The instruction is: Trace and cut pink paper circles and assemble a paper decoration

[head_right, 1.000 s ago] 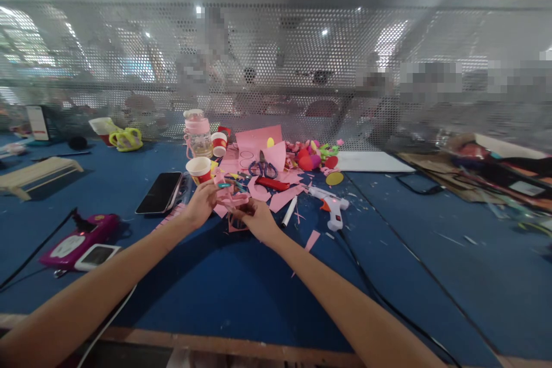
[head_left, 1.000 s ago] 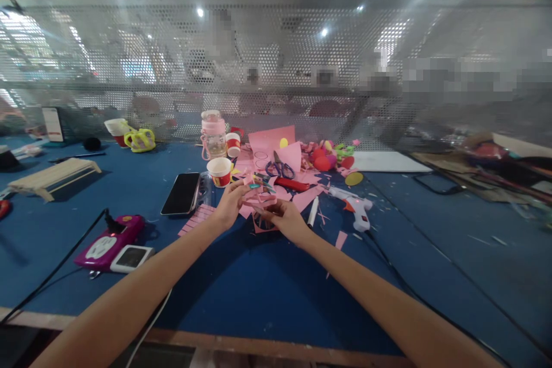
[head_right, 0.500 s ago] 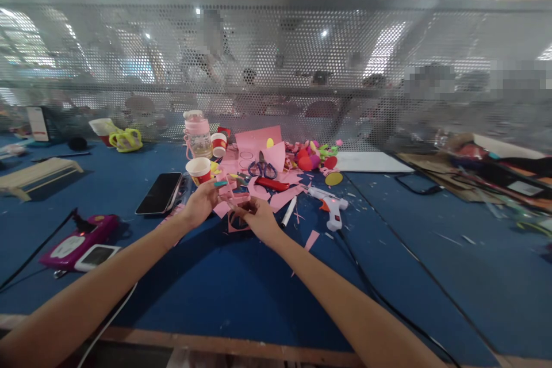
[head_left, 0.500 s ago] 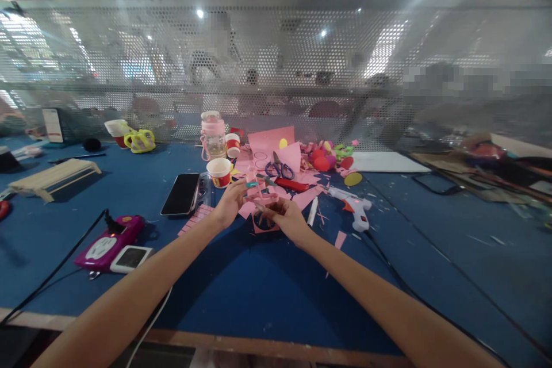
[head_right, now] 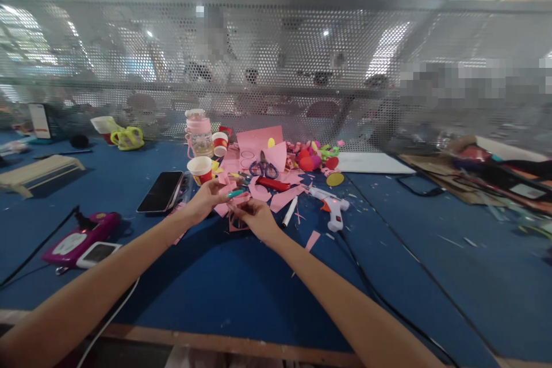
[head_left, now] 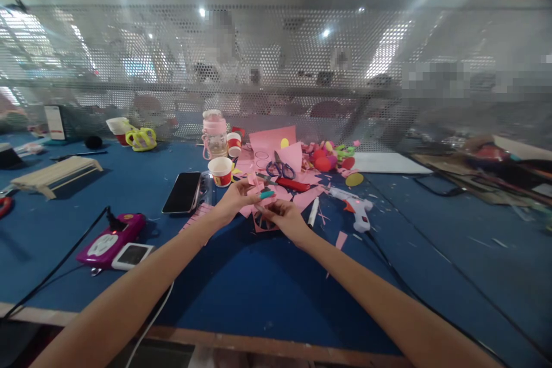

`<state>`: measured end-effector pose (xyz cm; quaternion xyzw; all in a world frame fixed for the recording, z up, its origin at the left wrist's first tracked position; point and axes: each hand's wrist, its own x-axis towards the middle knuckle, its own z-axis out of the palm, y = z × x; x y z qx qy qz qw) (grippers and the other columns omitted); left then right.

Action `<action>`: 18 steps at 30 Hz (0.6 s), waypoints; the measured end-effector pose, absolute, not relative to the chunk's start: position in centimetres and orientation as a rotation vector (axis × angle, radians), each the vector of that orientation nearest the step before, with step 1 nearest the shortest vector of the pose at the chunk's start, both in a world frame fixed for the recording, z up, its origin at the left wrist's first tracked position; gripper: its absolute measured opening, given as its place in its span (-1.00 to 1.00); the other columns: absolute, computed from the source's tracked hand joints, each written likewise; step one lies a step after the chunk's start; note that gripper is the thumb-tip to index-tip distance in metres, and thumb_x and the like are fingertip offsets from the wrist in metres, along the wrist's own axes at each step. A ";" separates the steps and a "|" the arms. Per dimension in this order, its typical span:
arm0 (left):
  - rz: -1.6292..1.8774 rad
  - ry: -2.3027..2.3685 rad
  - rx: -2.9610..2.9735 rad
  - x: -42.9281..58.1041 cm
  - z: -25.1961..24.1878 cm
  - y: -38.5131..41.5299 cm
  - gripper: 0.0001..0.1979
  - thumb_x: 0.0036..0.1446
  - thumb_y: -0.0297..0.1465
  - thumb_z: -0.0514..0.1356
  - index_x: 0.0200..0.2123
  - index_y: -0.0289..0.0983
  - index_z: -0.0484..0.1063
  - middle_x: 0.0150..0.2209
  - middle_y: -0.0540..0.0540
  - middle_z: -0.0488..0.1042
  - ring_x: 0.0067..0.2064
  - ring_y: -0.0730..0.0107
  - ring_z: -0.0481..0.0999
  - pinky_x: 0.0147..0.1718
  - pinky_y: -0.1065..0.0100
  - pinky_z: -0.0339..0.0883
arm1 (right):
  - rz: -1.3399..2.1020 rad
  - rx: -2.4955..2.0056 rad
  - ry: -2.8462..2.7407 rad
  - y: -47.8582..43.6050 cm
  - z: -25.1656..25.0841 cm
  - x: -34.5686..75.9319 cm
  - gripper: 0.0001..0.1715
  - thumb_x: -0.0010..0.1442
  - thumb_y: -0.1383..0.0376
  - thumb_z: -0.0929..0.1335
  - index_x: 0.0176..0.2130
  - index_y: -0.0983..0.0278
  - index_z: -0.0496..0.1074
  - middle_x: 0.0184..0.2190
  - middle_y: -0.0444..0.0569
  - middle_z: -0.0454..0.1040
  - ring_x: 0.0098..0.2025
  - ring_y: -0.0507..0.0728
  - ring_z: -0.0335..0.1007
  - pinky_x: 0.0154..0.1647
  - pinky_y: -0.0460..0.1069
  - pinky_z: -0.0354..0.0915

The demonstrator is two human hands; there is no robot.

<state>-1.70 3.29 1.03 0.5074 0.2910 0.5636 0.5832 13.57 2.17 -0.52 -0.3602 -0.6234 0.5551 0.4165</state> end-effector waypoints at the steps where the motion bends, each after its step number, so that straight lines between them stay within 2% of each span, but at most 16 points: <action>1: 1.306 0.688 1.184 -1.8 1.0 3.4 -0.57 -0.34 -0.46 0.38 -0.27 -0.34 0.44 -0.17 -0.18 0.48 -0.08 0.14 0.44 -0.12 0.24 0.29 | 1.370 -0.913 -1.558 2.3 -0.5 13.6 -0.66 -0.13 0.09 0.42 -0.51 0.34 0.43 -0.61 -0.11 0.44 -0.66 -0.07 0.20 -0.61 -0.11 0.14; 4: 1.203 0.761 1.177 -1.8 0.8 3.7 -0.48 -0.33 -0.48 0.37 -0.19 -0.34 0.38 -0.19 -0.19 0.47 -0.16 0.22 0.48 -0.16 0.23 0.31 | 1.326 -0.935 -1.484 2.7 -0.7 13.8 -0.65 -0.15 0.08 0.43 -0.47 0.33 0.47 -0.60 -0.10 0.46 -0.63 -0.04 0.24 -0.58 -0.10 0.15; 9: 1.142 0.783 1.188 -1.5 0.2 3.5 -0.44 -0.35 -0.50 0.38 -0.17 -0.35 0.34 -0.41 -0.09 0.52 -0.34 0.37 0.51 -0.27 0.32 0.36 | 1.356 -0.956 -1.269 3.3 -1.0 14.2 -0.61 -0.32 0.17 0.50 -0.44 0.33 0.48 -0.55 -0.07 0.49 -0.56 0.02 0.33 -0.49 -0.07 0.23; 13: 1.201 0.808 1.129 -1.2 0.1 3.2 -0.47 -0.34 -0.48 0.38 -0.19 -0.33 0.34 -0.46 -0.04 0.53 -0.40 0.44 0.52 -0.30 0.38 0.37 | 1.362 -0.943 -1.231 3.2 -0.9 14.2 -0.67 -0.30 0.20 0.49 -0.47 0.33 0.48 -0.59 -0.09 0.47 -0.58 -0.01 0.31 -0.50 -0.08 0.22; 18: 1.235 0.807 1.007 -1.0 0.1 3.0 -0.39 -0.36 -0.48 0.39 -0.14 -0.33 0.31 -0.49 -0.03 0.53 -0.45 0.43 0.52 -0.37 0.41 0.37 | 1.369 -0.893 -1.247 2.8 -0.7 13.7 -0.72 -0.28 0.23 0.49 -0.46 0.30 0.49 -0.59 -0.14 0.46 -0.58 -0.03 0.29 -0.53 -0.11 0.20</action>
